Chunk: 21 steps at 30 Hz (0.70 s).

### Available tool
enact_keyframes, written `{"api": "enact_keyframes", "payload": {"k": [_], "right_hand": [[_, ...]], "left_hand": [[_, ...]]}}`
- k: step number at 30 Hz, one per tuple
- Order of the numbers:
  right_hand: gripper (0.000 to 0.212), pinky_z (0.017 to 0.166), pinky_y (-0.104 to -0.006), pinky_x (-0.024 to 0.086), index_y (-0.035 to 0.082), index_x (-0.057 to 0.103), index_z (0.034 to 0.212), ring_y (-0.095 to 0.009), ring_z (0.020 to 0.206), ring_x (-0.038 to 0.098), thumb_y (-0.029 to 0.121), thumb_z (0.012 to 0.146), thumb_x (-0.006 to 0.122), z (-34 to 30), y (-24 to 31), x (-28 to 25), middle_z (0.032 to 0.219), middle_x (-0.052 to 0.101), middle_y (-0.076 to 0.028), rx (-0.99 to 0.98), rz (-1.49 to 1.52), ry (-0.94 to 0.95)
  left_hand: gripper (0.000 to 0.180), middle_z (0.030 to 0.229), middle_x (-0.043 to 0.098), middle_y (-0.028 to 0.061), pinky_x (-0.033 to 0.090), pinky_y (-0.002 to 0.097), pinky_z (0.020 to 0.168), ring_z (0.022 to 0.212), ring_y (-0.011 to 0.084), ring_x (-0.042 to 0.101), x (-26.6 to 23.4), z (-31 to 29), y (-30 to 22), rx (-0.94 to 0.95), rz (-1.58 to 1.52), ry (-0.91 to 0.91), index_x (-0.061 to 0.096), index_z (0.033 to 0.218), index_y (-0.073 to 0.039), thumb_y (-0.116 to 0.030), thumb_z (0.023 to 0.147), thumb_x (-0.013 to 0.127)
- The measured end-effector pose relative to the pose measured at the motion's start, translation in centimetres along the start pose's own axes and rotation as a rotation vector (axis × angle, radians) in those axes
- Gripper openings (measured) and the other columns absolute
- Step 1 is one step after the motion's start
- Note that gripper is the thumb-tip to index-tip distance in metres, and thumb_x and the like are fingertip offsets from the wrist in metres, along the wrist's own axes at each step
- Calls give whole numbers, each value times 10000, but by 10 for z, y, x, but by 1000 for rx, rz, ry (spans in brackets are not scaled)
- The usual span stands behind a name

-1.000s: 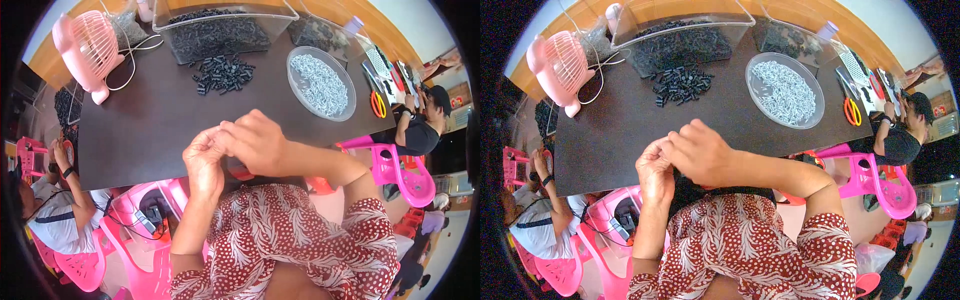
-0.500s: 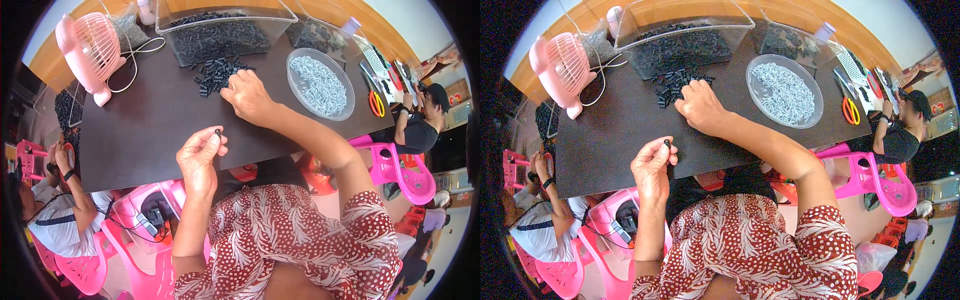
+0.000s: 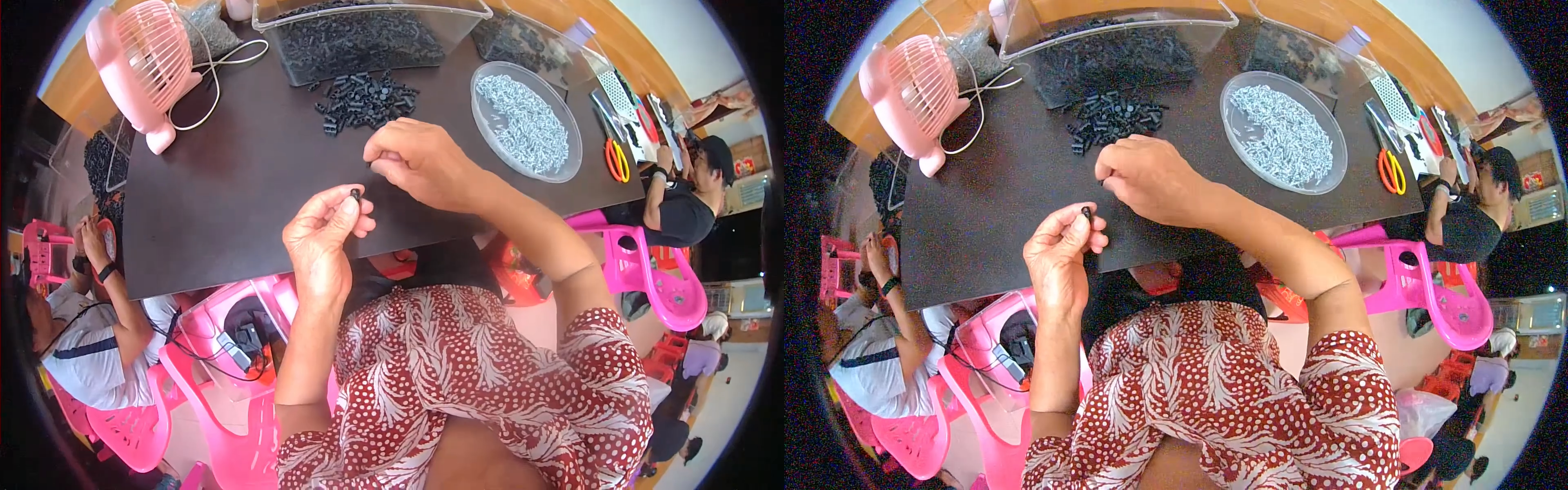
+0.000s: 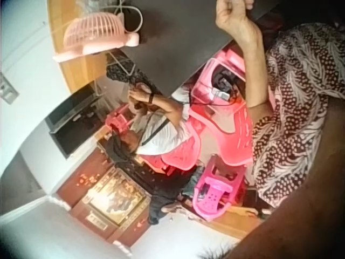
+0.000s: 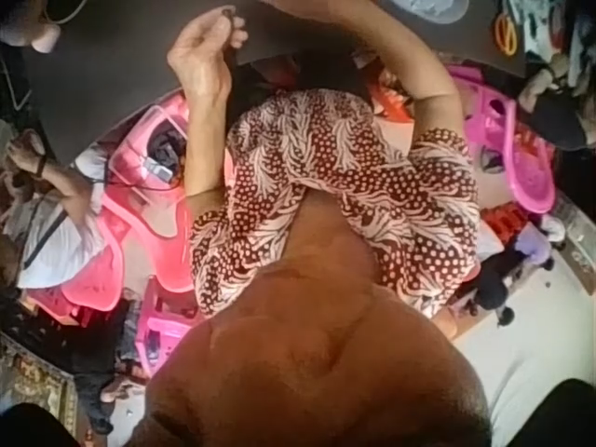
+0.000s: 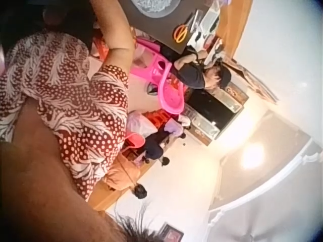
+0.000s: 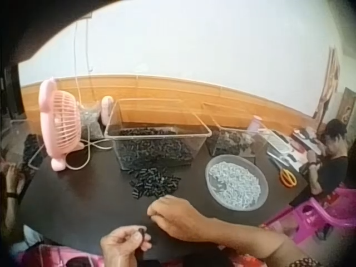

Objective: The person assembles small black plastic parts with metal rings by hand at a shared workstation.

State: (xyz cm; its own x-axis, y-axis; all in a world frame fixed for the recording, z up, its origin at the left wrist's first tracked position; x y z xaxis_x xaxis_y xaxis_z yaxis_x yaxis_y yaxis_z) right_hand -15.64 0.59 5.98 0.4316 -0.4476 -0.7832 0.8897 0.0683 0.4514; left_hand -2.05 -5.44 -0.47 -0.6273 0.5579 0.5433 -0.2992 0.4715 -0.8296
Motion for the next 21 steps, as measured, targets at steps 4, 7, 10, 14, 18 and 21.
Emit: {"api": "enact_keyframes", "payload": {"k": [4, 7, 10, 14, 18, 21], "right_hand": [[114, 630, -256, 453, 33, 624, 895, -143, 716, 575, 46, 781, 624, -7, 4, -6, 781, 600, -44, 72, 293, 37], [125, 640, -239, 446, 31, 636, 919, -99, 731, 563, 51, 797, 618, -10, 7, -7, 804, 612, -33, 238, 451, 97], [113, 648, -236, 444, 23, 637, 910, -88, 747, 557, 48, 803, 613, -10, 9, -7, 836, 616, -35, 350, 513, 168], [95, 667, -244, 442, 15, 635, 884, -104, 758, 559, 58, 802, 616, -11, 8, -4, 814, 607, -42, 237, 469, 135], [92, 681, -274, 447, 14, 631, 868, -155, 758, 567, 59, 790, 612, -11, 10, -5, 784, 594, -61, 179, 407, 140], [85, 686, -318, 451, 15, 623, 841, -227, 755, 569, 56, 771, 599, -9, 16, -6, 771, 586, -90, 61, 276, 136]], "left_hand": [[164, 802, 641, 116, 468, 229, 585, 630, 142, 585, 3, -1, 3, 10, 7, 2, 624, 963, 46, -27, 816, 622], [165, 797, 640, 116, 468, 230, 585, 624, 143, 583, 5, -1, 5, 12, -1, 6, 624, 965, 45, -26, 816, 621], [165, 793, 638, 114, 471, 228, 585, 622, 141, 582, 5, -3, 6, 24, -3, 1, 623, 969, 43, -17, 815, 620], [167, 787, 637, 113, 468, 224, 576, 617, 137, 577, 6, -5, 4, 36, 25, -27, 622, 971, 41, -4, 811, 620], [167, 778, 635, 112, 466, 221, 571, 613, 134, 574, 6, -5, 6, 28, 46, -24, 622, 971, 42, 0, 809, 621], [166, 776, 636, 115, 466, 222, 570, 611, 135, 575, 5, -6, 8, 23, 38, -17, 623, 970, 41, 3, 809, 620]]}}
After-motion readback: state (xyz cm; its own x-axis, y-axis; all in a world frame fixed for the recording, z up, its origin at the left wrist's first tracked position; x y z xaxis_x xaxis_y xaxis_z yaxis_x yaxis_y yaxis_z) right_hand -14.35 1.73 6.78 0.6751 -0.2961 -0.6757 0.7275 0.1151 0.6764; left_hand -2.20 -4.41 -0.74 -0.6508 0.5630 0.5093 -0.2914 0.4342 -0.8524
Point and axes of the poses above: each hand's wrist, its own z-axis towards the middle knuckle, its own x-axis out of the palm, y = z × x, the point moved 5 cm from there along z, towards the middle knuckle
